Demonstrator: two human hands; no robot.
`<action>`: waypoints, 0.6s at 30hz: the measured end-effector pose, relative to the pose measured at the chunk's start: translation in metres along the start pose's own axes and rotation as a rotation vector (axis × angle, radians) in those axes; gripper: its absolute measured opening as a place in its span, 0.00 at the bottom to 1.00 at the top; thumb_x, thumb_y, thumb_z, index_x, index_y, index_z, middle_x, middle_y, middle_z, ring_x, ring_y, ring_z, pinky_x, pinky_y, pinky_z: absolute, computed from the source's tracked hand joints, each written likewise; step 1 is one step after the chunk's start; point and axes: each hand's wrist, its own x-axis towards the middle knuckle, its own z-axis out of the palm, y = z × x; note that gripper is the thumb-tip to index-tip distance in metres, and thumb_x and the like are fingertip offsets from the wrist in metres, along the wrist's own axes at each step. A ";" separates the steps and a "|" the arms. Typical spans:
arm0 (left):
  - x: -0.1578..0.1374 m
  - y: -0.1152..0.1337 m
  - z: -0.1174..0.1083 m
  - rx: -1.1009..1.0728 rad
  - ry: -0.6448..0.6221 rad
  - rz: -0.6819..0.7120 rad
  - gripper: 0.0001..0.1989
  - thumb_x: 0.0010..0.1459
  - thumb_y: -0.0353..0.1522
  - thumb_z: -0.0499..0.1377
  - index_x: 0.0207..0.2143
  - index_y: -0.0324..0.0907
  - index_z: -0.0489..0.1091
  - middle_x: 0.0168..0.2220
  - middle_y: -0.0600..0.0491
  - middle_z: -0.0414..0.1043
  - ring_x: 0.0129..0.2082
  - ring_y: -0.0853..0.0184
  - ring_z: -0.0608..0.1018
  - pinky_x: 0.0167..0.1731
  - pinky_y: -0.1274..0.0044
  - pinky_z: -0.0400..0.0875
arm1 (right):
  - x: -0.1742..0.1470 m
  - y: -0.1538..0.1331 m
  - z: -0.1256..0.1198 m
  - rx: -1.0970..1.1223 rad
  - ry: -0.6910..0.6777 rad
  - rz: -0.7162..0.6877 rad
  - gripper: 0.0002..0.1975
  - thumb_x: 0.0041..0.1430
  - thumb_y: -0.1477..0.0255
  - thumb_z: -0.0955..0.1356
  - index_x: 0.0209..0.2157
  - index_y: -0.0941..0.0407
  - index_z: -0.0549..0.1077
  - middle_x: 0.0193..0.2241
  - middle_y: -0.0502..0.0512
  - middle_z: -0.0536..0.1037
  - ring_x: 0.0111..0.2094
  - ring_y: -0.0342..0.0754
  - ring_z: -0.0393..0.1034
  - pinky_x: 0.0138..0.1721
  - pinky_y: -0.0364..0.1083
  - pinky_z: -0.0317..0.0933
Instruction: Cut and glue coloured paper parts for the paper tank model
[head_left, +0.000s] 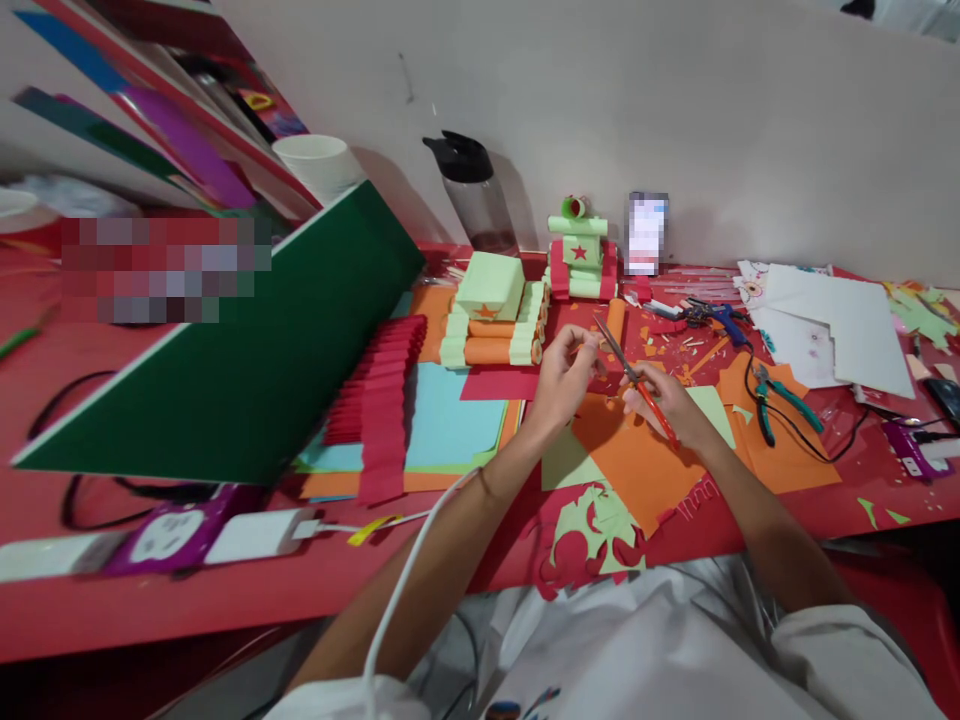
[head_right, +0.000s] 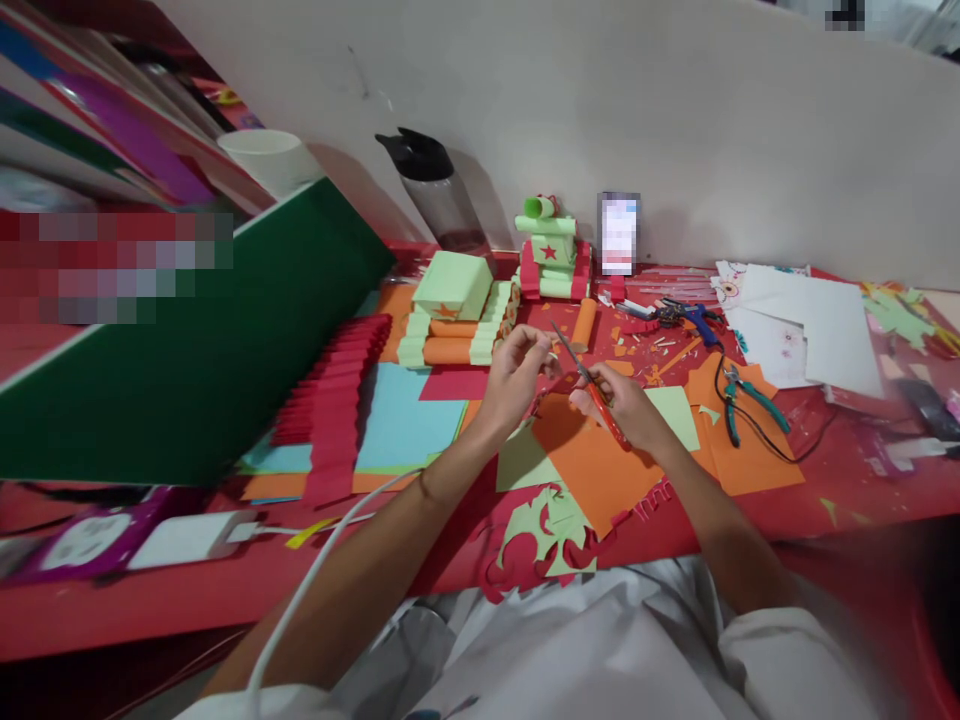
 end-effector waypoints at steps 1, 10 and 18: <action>0.000 0.000 0.000 0.003 0.000 0.002 0.15 0.65 0.43 0.62 0.32 0.45 0.62 0.28 0.58 0.69 0.23 0.72 0.71 0.29 0.77 0.69 | 0.000 -0.001 0.001 0.010 -0.001 0.009 0.17 0.64 0.54 0.72 0.43 0.52 0.71 0.30 0.48 0.77 0.25 0.43 0.68 0.25 0.40 0.60; -0.001 0.001 0.001 0.018 0.001 0.025 0.13 0.65 0.41 0.61 0.32 0.45 0.63 0.27 0.59 0.68 0.23 0.72 0.72 0.27 0.78 0.67 | -0.001 -0.007 0.002 0.031 0.001 0.031 0.18 0.64 0.53 0.71 0.41 0.53 0.71 0.28 0.48 0.77 0.24 0.43 0.70 0.21 0.39 0.60; -0.001 0.000 0.000 0.022 -0.004 0.020 0.14 0.65 0.42 0.62 0.33 0.45 0.64 0.26 0.59 0.67 0.24 0.71 0.72 0.27 0.77 0.66 | 0.001 -0.001 0.002 0.055 0.002 0.038 0.17 0.64 0.53 0.72 0.41 0.52 0.72 0.27 0.47 0.77 0.22 0.40 0.68 0.21 0.38 0.61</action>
